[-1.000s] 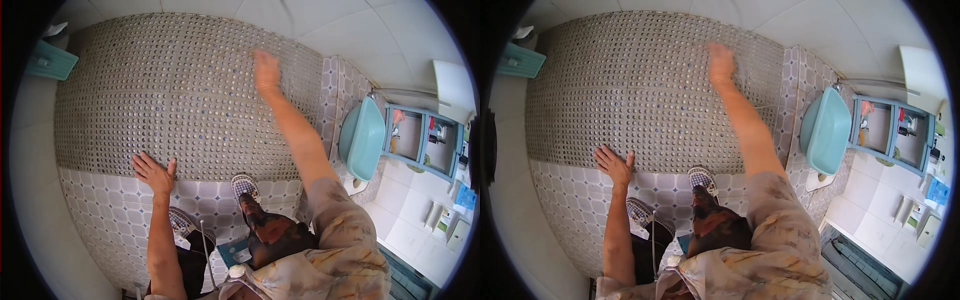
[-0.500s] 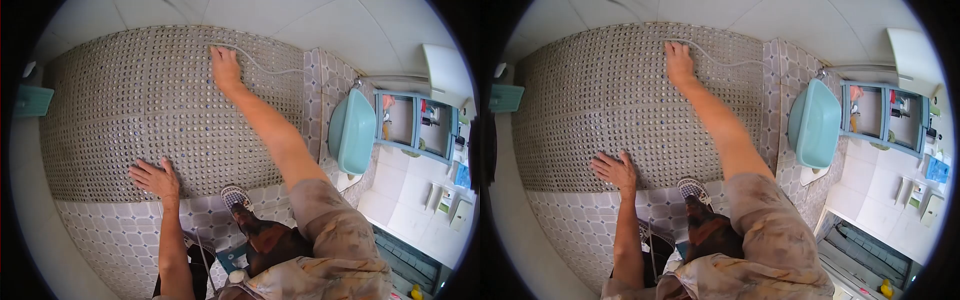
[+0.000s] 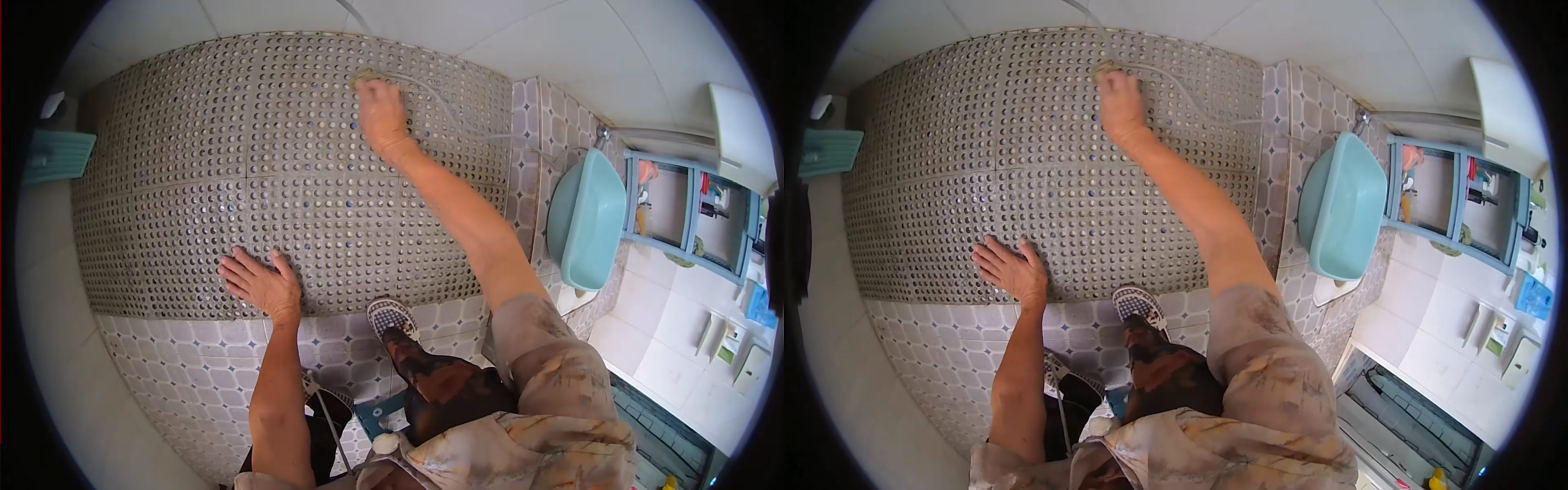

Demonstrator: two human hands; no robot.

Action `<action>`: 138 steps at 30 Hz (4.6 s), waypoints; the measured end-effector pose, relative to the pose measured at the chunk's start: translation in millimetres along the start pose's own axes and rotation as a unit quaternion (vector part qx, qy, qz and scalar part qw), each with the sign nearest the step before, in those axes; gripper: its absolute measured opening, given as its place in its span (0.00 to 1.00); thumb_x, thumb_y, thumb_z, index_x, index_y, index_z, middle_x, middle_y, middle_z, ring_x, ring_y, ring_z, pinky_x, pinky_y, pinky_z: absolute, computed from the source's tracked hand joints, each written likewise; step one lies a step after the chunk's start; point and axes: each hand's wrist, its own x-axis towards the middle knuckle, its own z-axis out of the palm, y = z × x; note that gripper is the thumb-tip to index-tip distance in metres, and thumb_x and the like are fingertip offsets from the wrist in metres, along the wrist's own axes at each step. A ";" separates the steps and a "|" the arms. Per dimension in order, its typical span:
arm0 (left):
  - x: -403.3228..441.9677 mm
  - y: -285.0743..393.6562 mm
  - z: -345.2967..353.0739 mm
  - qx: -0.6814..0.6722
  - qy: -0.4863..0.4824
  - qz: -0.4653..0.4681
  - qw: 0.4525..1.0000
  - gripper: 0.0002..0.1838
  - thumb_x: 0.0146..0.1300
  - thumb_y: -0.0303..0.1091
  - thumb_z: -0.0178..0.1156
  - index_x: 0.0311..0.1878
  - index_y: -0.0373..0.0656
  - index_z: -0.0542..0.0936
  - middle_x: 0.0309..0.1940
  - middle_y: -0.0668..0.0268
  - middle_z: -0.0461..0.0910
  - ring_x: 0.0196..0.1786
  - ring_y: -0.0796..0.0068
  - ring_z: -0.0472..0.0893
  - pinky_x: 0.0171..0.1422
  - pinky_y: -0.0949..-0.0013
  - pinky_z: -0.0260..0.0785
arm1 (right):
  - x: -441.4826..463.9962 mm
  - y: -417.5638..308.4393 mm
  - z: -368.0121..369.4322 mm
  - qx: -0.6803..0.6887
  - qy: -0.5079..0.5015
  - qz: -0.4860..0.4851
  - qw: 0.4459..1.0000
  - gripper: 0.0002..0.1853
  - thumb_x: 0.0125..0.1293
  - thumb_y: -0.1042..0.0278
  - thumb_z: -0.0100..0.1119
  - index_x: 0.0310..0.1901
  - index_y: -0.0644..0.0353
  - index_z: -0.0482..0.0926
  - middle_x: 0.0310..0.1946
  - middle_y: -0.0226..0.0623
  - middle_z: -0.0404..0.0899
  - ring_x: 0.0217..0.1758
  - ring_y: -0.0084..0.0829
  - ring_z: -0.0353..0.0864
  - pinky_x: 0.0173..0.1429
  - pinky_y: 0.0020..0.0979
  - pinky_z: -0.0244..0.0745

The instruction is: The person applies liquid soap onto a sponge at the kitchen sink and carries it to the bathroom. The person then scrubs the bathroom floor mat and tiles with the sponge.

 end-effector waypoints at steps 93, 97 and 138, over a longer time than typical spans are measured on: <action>1.1 -0.1 1.8 -0.022 0.011 0.017 1.000 0.40 0.72 0.56 0.41 0.77 0.34 0.52 0.78 0.40 0.43 0.80 0.40 0.41 0.80 0.40 0.32 | -140.3 160.5 -76.3 -0.267 0.063 0.293 0.916 0.18 0.61 0.72 0.55 0.54 0.53 0.79 0.56 0.35 0.78 0.51 0.42 0.74 0.56 0.38 0.69; 0.4 -1.6 6.4 -0.019 0.032 0.027 0.999 0.40 0.73 0.56 0.42 0.76 0.34 0.52 0.78 0.40 0.43 0.80 0.40 0.41 0.80 0.40 0.32 | -88.7 163.7 -78.3 -0.312 -0.098 0.426 0.844 0.16 0.63 0.73 0.52 0.52 0.56 0.79 0.55 0.40 0.77 0.53 0.43 0.73 0.57 0.41 0.68; 1.9 -1.8 6.3 0.008 0.013 0.027 1.000 0.41 0.73 0.56 0.40 0.77 0.34 0.50 0.78 0.41 0.42 0.81 0.41 0.40 0.80 0.41 0.31 | -31.2 197.1 -63.5 -0.094 -0.029 0.118 0.988 0.28 0.60 0.74 0.55 0.65 0.50 0.72 0.63 0.27 0.71 0.55 0.43 0.70 0.61 0.37 0.72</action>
